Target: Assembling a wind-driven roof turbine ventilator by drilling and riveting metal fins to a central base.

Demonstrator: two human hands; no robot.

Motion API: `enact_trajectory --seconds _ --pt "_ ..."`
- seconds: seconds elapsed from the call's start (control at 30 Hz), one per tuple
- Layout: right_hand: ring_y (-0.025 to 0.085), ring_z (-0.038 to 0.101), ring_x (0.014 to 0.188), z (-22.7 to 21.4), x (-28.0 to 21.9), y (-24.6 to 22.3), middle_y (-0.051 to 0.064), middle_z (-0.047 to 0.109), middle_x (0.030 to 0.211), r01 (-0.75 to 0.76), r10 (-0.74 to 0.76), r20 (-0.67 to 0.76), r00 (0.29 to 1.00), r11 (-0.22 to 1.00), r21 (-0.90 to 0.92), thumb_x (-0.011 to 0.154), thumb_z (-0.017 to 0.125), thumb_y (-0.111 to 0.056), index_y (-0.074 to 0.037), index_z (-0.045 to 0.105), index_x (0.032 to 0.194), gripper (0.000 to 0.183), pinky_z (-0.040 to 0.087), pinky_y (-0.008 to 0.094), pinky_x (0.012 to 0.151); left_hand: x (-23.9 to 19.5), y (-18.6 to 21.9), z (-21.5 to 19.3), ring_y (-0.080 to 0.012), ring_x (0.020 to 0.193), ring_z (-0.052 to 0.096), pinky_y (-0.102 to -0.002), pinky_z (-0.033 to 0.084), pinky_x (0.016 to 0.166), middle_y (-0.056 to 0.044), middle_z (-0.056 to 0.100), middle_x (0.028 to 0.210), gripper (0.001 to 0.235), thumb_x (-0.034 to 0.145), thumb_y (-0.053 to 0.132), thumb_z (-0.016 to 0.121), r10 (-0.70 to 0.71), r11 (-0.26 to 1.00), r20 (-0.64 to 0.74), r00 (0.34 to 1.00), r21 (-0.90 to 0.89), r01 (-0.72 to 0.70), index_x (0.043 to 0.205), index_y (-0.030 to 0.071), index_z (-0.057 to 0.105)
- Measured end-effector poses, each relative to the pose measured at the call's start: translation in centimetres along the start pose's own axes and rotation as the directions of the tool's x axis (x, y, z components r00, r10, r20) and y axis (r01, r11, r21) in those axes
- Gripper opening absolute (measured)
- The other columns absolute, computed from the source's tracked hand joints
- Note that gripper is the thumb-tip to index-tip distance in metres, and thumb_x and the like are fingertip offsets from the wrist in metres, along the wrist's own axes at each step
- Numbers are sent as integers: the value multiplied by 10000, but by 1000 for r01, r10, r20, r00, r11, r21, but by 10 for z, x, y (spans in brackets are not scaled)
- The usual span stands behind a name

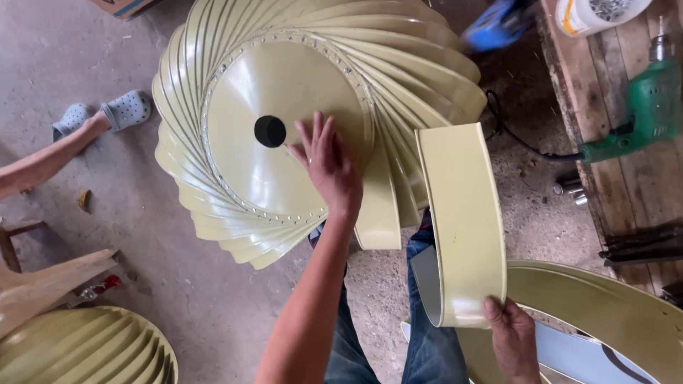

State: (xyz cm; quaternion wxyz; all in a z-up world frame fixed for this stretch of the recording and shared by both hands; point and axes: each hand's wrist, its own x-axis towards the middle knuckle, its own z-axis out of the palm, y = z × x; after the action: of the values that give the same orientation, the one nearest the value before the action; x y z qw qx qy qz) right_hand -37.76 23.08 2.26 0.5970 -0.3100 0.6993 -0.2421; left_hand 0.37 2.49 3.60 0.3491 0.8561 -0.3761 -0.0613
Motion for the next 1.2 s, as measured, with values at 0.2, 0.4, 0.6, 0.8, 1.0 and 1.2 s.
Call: enact_trajectory --seconds 0.2,0.4,0.6,0.8,1.0,1.2 --pt "100 620 969 4 -7 26 3 731 1030 -28 35 102 994 997 -72 982 648 -306 -4 714 1236 400 489 281 881 -132 7 -82 -132 909 702 -292 588 834 -91 767 1021 284 973 207 742 -106 785 586 803 -447 429 1186 24 707" --pt "154 650 943 24 -3 19 78 722 1042 -43 72 219 973 990 -134 1006 655 -300 23 685 1300 438 536 320 840 -169 19 -103 -143 733 667 -283 548 674 -136 751 848 351 1023 342 680 -271 627 858 437 -188 756 1043 1 763" --pt "164 675 1105 131 2 -111 110 679 1283 326 -299 184 936 935 -138 951 683 -165 -60 419 1521 637 587 322 929 -159 -1 -113 -100 629 634 -271 539 572 -72 730 752 302 977 322 714 -189 728 796 575 -279 626 990 29 781" --pt "158 583 1258 160 29 -91 154 474 1589 417 -405 134 904 905 -78 973 640 -116 -109 198 1662 819 522 292 1009 -136 -60 -120 -75 630 563 -229 486 581 -49 699 694 258 905 255 770 -522 685 489 699 -249 685 942 0 791" --pt "170 612 1205 173 44 -82 160 529 1547 381 -386 102 917 922 65 976 649 -141 -136 217 1664 812 535 304 1006 -135 -99 -91 -161 887 678 -325 547 820 -87 762 956 385 913 337 745 -564 403 602 565 -397 825 1089 -6 752" --pt "208 629 1260 183 52 -94 172 551 1530 427 -410 152 899 898 -107 975 658 -169 -136 244 1650 793 558 330 1015 -96 -78 -71 -272 1092 744 -475 559 1000 -116 758 1157 560 913 479 609 -475 -445 784 399 -605 660 1270 48 637"
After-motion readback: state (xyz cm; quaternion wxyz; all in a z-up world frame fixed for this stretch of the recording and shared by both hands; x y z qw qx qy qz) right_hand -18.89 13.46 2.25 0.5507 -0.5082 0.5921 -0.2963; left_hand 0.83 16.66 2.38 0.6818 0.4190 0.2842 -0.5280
